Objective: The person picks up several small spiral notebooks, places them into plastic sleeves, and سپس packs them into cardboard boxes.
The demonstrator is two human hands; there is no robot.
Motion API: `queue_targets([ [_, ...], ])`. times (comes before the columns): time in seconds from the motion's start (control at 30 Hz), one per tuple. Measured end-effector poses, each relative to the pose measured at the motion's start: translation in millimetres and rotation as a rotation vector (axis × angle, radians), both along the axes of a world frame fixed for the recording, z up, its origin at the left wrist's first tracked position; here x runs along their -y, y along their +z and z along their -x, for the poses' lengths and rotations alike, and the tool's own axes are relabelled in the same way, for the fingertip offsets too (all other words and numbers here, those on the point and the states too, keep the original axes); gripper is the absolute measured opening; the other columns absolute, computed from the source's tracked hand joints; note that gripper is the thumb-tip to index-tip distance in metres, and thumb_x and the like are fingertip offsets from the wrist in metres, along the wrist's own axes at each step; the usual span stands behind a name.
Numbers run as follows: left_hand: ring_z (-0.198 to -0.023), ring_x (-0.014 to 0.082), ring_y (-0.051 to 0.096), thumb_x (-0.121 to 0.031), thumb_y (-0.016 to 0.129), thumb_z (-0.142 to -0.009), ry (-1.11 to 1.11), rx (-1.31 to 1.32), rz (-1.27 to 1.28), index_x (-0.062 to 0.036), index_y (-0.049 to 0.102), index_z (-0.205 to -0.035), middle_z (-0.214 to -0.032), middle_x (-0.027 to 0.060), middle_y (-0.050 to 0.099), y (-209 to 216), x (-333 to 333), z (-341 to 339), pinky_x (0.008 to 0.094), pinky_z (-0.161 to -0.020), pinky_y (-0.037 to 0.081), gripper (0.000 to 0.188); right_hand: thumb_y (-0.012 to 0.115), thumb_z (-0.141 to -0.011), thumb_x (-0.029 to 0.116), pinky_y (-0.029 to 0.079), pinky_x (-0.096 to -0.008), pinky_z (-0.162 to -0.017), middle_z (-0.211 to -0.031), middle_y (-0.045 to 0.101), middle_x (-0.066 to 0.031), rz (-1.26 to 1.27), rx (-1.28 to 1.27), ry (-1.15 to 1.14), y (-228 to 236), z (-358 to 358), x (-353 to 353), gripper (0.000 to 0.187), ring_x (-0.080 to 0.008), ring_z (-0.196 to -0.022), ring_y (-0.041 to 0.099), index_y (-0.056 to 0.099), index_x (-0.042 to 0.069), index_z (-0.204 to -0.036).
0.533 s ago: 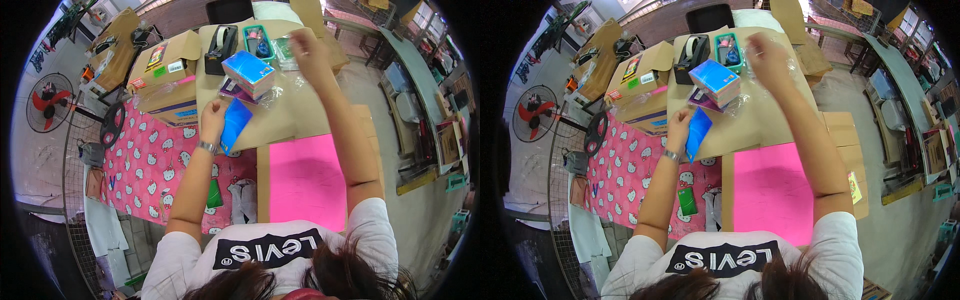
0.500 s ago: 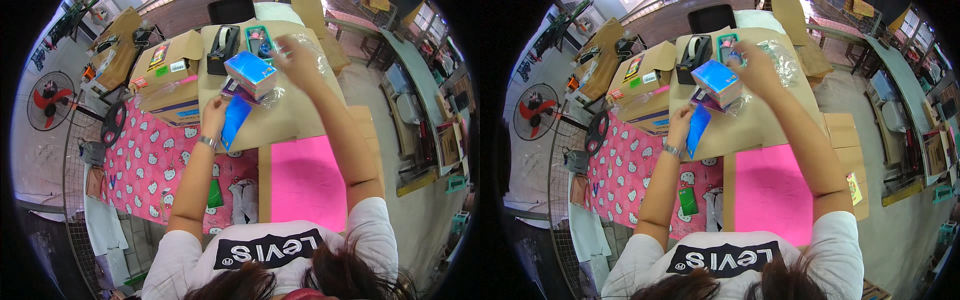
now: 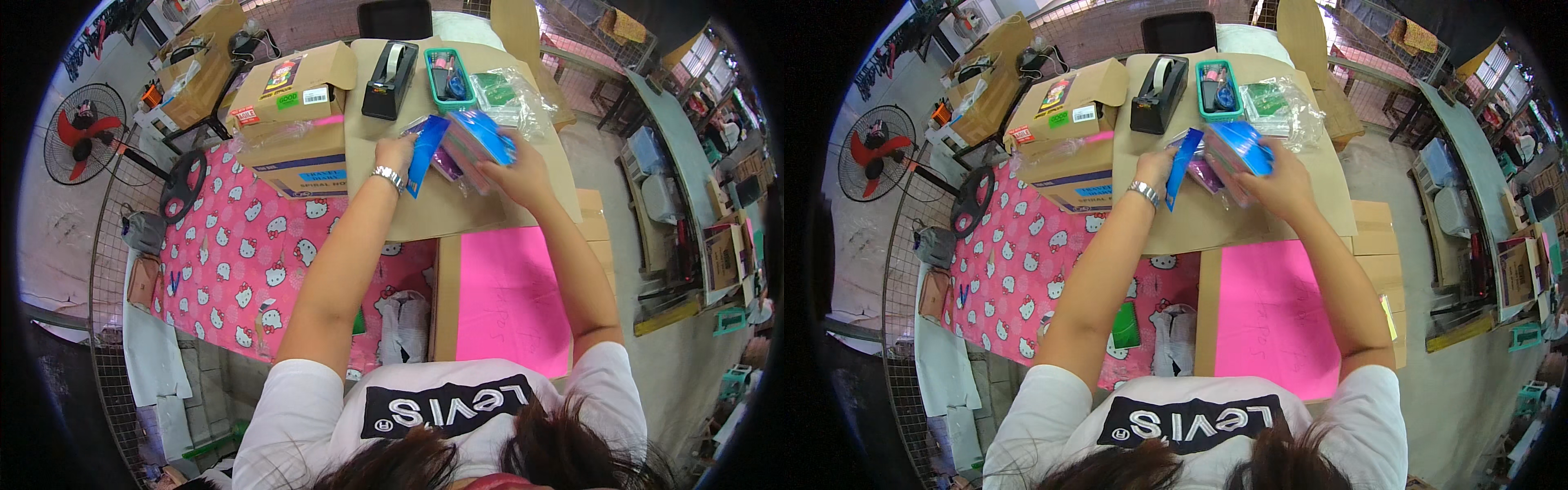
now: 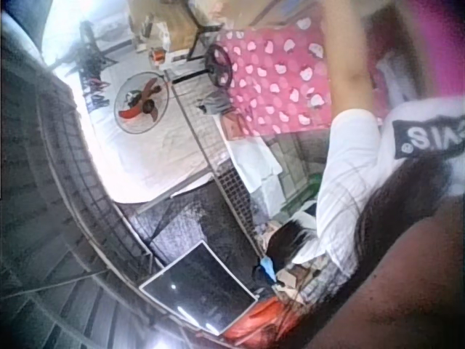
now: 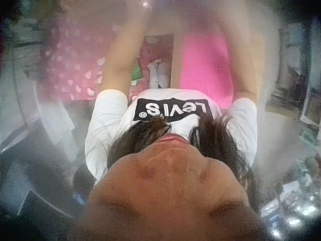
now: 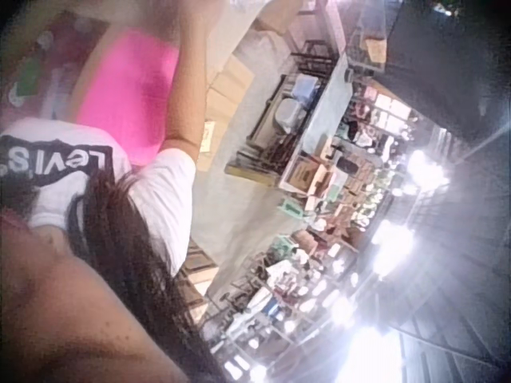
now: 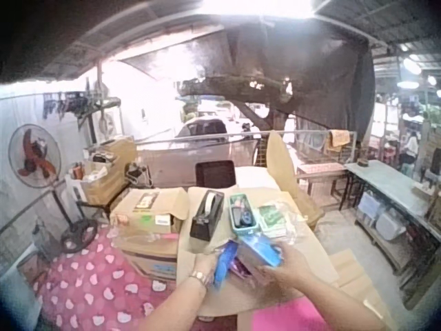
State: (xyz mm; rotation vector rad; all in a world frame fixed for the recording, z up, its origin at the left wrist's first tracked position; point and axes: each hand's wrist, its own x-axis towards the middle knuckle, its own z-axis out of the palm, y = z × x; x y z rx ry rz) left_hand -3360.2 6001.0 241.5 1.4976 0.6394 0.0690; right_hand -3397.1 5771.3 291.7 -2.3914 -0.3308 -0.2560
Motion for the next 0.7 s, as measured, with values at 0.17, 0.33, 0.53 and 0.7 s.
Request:
queue_targets([
  [0.17,-0.058,0.0128,0.055,-0.02,0.065,-0.084,-0.065,0.208,0.121,0.007,0.062,-0.092,-0.073,0.0075,0.062,-19,-17,29,0.0298,-0.051,0.045,0.028,0.079,-0.064,0.029,0.042,-0.0427,-0.095,-0.123,0.052,-0.0196,0.101,-0.097,-0.039,1,38,55,0.072,-0.0369,-0.113,0.051,0.049,0.01,-0.127],
  [0.33,-0.044,0.0096,0.047,-0.017,0.062,-0.085,-0.212,0.148,0.301,-0.0028,0.058,-0.085,-0.066,0.0036,0.057,17,-43,80,0.0242,-0.038,0.037,0.014,0.083,-0.059,0.022,0.029,-0.0484,-0.107,-0.137,0.039,-0.0169,0.358,0.333,0.276,20,75,27,0.072,-0.037,-0.129,0.034,0.053,0.014,-0.124],
  [0.53,-0.035,0.0095,0.041,-0.023,0.06,-0.088,-0.487,0.022,0.235,-0.0088,0.055,-0.096,-0.062,0.0046,0.056,37,-13,122,0.0243,-0.03,0.029,0.017,0.078,-0.071,0.018,0.049,-0.0356,-0.062,-0.077,0.062,-0.0072,-0.11,0.133,0.739,46,96,-8,0.027,-0.0193,-0.07,0.063,0.061,0.004,-0.087],
  [0.7,-0.068,0.0086,0.054,-0.035,0.053,-0.093,-0.611,0.038,0.519,-0.006,0.041,-0.128,-0.086,0.0075,0.059,47,18,181,0.0228,-0.055,0.043,0.046,0.07,-0.085,0.022,0.037,-0.025,-0.045,-0.058,0.052,0.0011,-0.425,-0.368,0.504,52,108,8,0.029,-0.0055,-0.052,0.048,0.051,0.006,-0.071],
])
